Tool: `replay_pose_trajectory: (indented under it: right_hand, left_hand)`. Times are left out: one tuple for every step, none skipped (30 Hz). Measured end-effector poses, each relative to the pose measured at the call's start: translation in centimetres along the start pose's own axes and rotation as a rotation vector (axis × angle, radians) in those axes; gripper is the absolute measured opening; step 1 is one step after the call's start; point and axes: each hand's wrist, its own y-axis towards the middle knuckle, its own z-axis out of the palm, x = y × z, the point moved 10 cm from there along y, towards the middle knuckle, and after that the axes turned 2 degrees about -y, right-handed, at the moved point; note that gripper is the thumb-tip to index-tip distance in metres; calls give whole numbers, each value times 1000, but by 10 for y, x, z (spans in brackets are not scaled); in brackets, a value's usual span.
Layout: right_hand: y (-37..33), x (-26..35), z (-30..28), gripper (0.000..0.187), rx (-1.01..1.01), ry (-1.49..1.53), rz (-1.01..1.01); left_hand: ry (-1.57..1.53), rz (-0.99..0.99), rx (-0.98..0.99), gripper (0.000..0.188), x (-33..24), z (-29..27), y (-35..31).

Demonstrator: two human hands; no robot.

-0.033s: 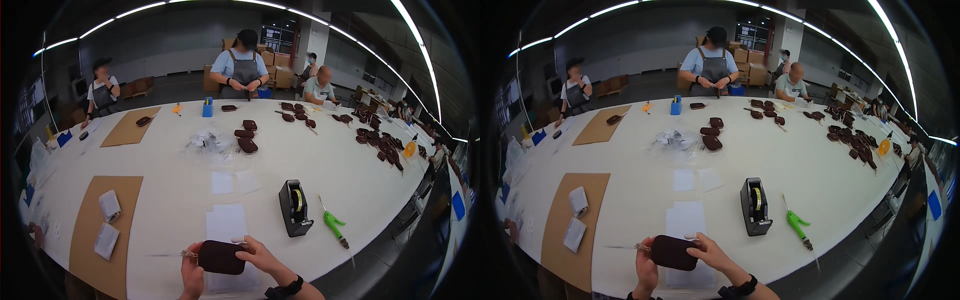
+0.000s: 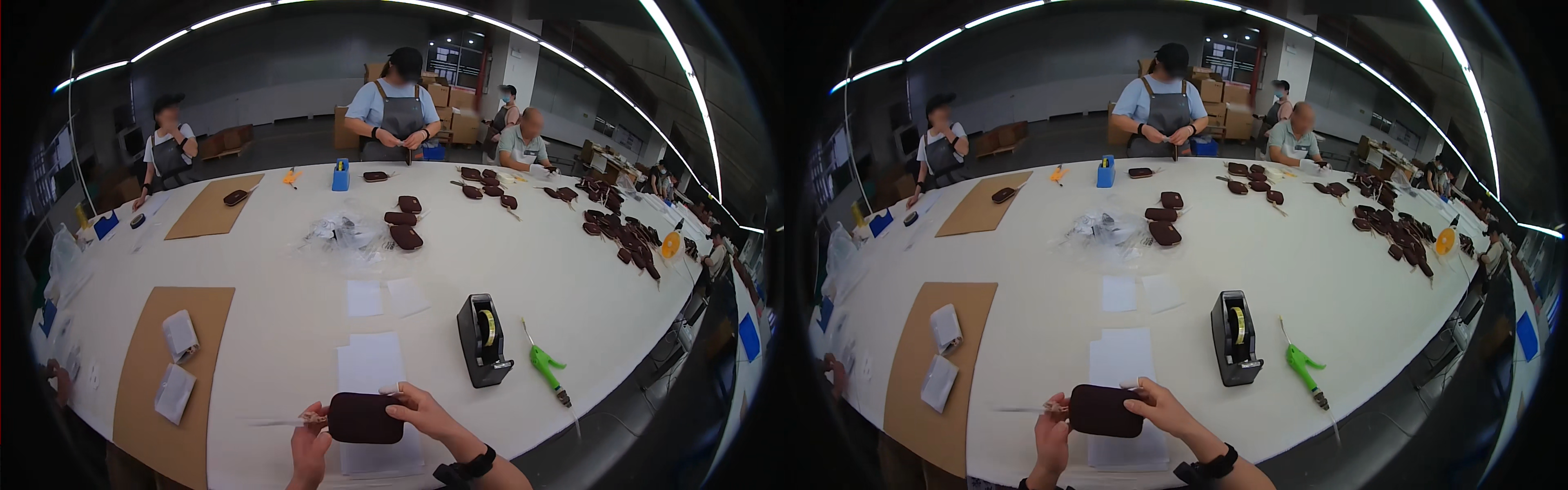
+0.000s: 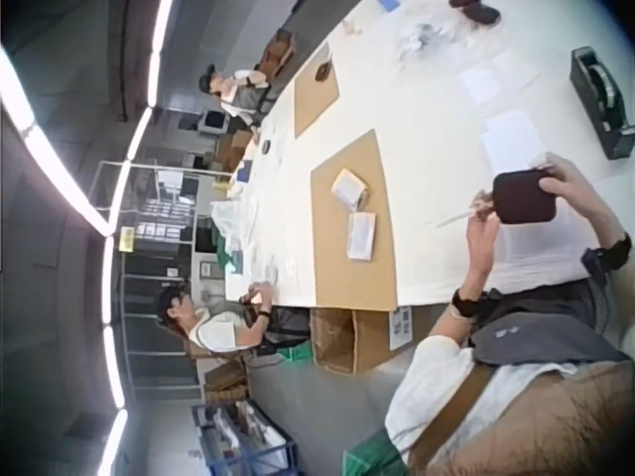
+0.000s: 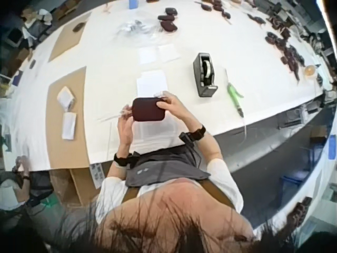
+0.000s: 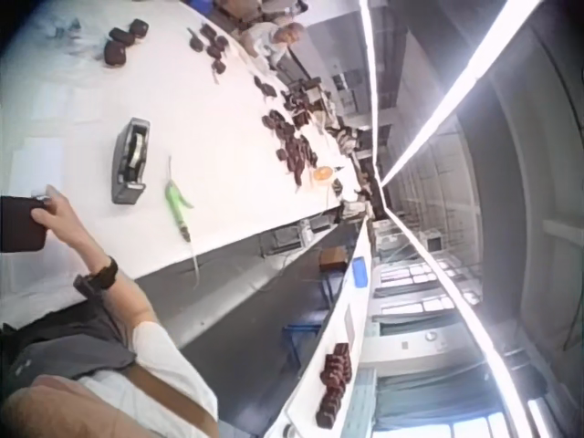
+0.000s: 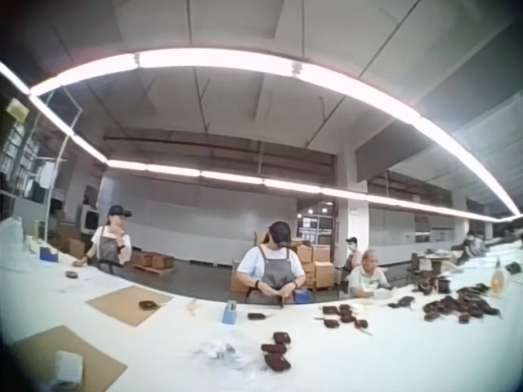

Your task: The person repeatedly picks up small maroon cases, uses a green screwdriver to tighten screws on the case surface, and then wraps each case in white paper. The process is repeated for multiple units on a large white table.

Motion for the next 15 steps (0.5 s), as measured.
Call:
replay_pose_trajectory:
  right_hand:
    - [9, -5, -7, 38, -9, -58, -3]
    - [16, -16, -18, 38, -20, -119, 17]
    - [21, -26, -27, 39, -29, -177, 36]
    - [24, -32, -33, 39, -38, -234, 54]
    - [25, -32, -38, 39, -43, -309, 34]
    - [27, -30, -33, 39, -31, -374, 22]
    - [27, -28, -32, 39, -32, -449, 14]
    - [28, -28, -32, 38, -31, -471, 13]
    - [26, -26, -34, 38, -39, -494, 9]
    - [25, -24, -35, 37, -45, -516, 6]
    - [27, -20, -33, 37, -49, -538, -21]
    - [27, -18, -36, 36, -59, -558, -28]
    - [26, -25, -34, 35, -58, -561, -21]
    - [27, -29, -36, 35, -70, -547, 0]
    - [26, -31, -41, 34, -88, -536, 26]
  left_hand:
    - [74, -160, -22, 43, 17, -25, -6]
    - [212, -220, -7, 37, 23, -38, -12]
    - [353, -280, 7, 30, 24, -47, -19]
    - [495, -340, 21, 24, 25, -53, -25]
    - [596, -214, 85, 21, 12, -44, -22]
    - [702, -99, 133, 18, -7, -32, -20]
    - [795, 16, 196, 15, -21, -14, -17]
    - [778, 40, 234, 22, -30, 0, -11]
    - [779, 14, 340, 35, -28, 15, -4]
    - [778, -13, 445, 48, -24, 28, 2]
    - [775, 163, 434, 44, -40, 41, 12]
    - [758, 322, 429, 41, -46, 55, 21]
    - [821, 374, 433, 47, -42, 63, 27]
    - [980, 438, 494, 56, -37, 77, 36]
    - [1096, 357, 578, 65, -13, 84, 43]
